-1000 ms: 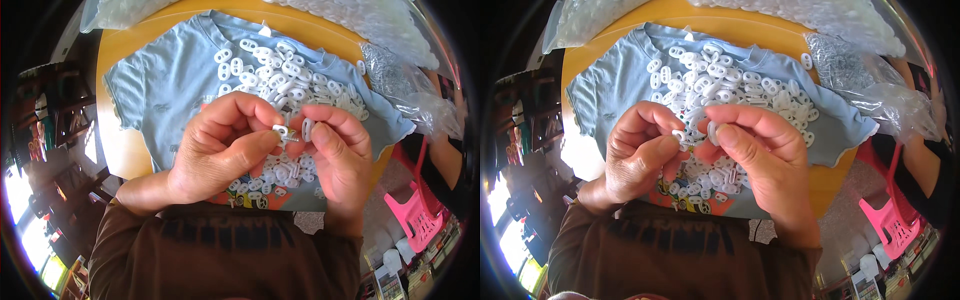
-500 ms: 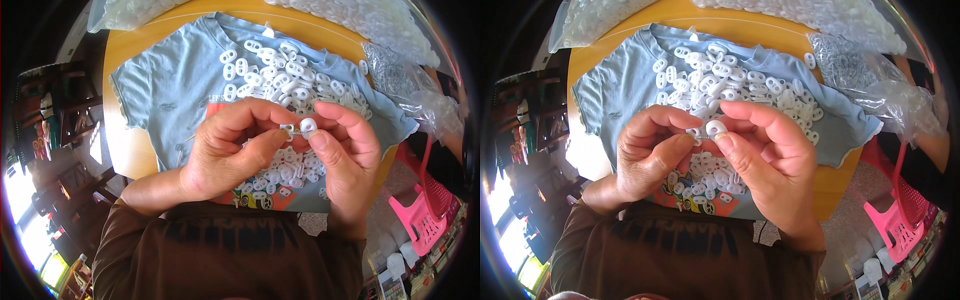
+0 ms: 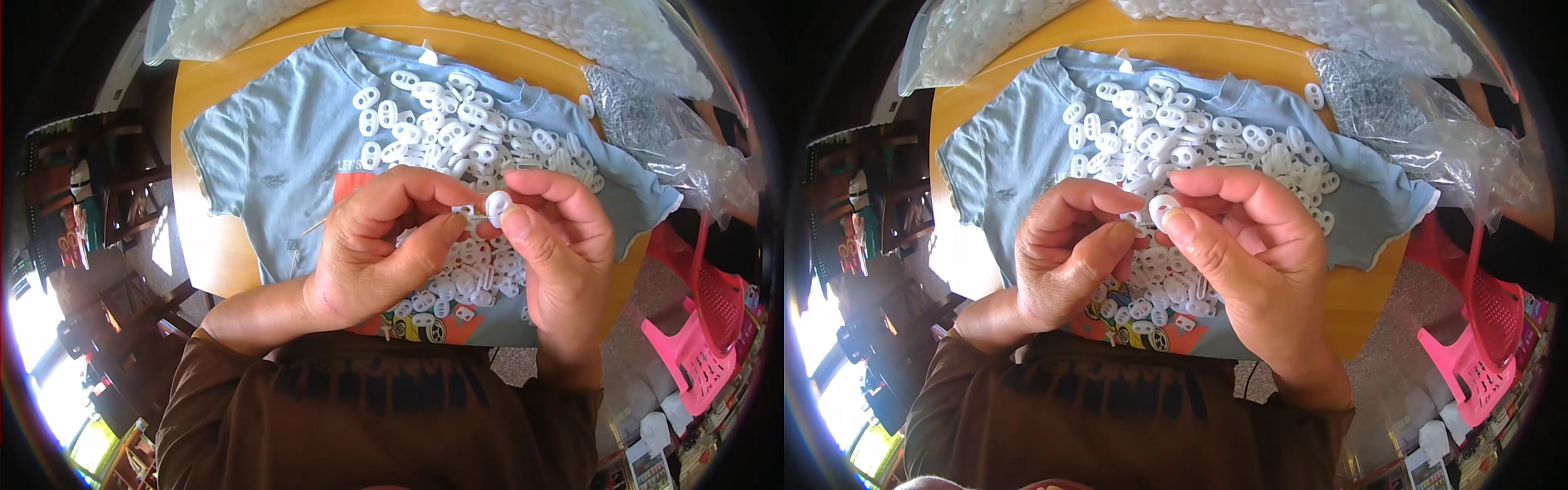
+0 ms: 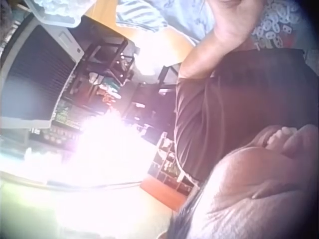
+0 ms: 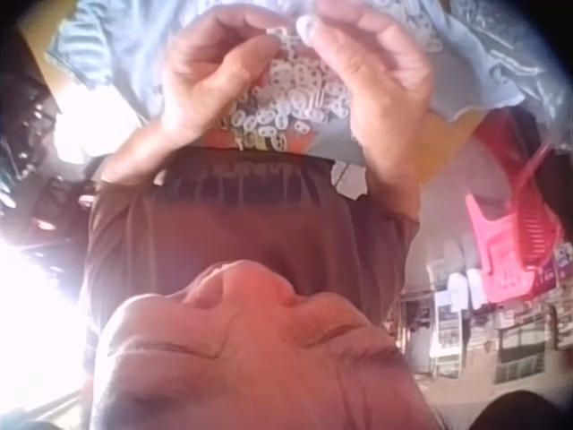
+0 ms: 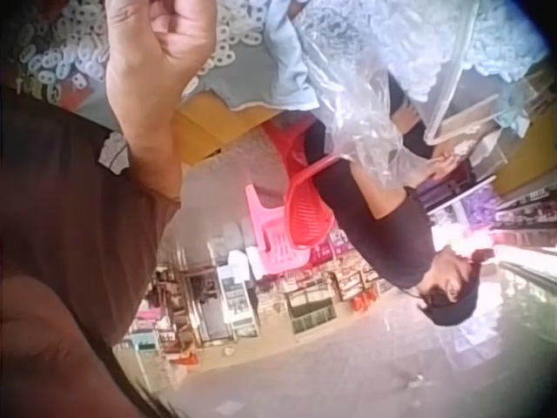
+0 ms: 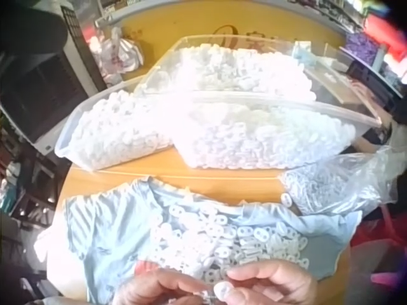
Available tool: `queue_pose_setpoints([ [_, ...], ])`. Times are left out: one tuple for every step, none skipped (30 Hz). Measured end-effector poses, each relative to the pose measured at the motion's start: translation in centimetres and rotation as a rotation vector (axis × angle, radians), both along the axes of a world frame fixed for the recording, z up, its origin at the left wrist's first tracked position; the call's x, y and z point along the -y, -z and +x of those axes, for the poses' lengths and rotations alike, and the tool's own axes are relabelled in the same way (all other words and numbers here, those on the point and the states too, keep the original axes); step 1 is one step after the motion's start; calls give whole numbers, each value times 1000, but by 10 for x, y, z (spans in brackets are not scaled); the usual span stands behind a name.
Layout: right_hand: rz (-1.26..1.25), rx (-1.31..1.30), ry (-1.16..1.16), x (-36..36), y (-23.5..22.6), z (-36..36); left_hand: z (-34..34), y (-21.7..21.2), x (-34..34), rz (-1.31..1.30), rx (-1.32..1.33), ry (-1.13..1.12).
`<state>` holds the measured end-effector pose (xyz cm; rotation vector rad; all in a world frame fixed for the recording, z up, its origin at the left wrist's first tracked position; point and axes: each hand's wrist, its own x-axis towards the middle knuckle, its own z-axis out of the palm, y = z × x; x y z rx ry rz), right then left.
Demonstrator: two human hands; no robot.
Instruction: Assembling small white plastic components by inserting pins using a small metal tool.
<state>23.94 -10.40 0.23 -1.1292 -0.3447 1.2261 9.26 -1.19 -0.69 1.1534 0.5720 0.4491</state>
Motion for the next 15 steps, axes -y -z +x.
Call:
queue_pose_setpoints([
  [0, 0, 1, 0, 0, 0, -1, 0, 0, 0, 0, 1],
  [10, 1, 5, 0, 0, -1, -1, 1, 1, -2, -1, -5],
  [20, 3, 10, 0, -1, -2, -2, 1, 1, -5, -2, -11],
  [21, 2, 9, 0, 0, -3, -1, 1, 1, -4, -3, -11],
  [36, 86, 13, 1, 0, -5, -1, 0, 1, 8, -10, -20],
  [50, 171, 16, 1, 0, -6, 0, 0, 2, 20, -16, -29],
  [51, 170, 15, 1, 0, -7, 0, 1, 2, 20, -16, -30],
  [71, 224, 12, 2, 0, -7, 1, 2, 2, 71, 0, -35],
  [91, 277, 10, 2, 0, -8, 2, 2, 2, 122, 16, -38],
  [91, 278, 11, 2, 1, -8, 2, 2, 3, 122, 16, -38],
  [84, 329, 10, 2, 1, -9, 2, 2, 3, 113, 1, -43],
  [77, 381, 10, 2, 1, -9, 2, 2, 4, 105, -15, -48],
  [78, 380, 10, 1, 1, -9, 2, 3, 4, 106, -16, -49],
  [51, 439, -4, 1, 1, -9, 1, 3, 5, 80, 0, -54],
  [25, 498, -18, 0, 1, -9, 1, 4, 5, 54, 16, -58],
])
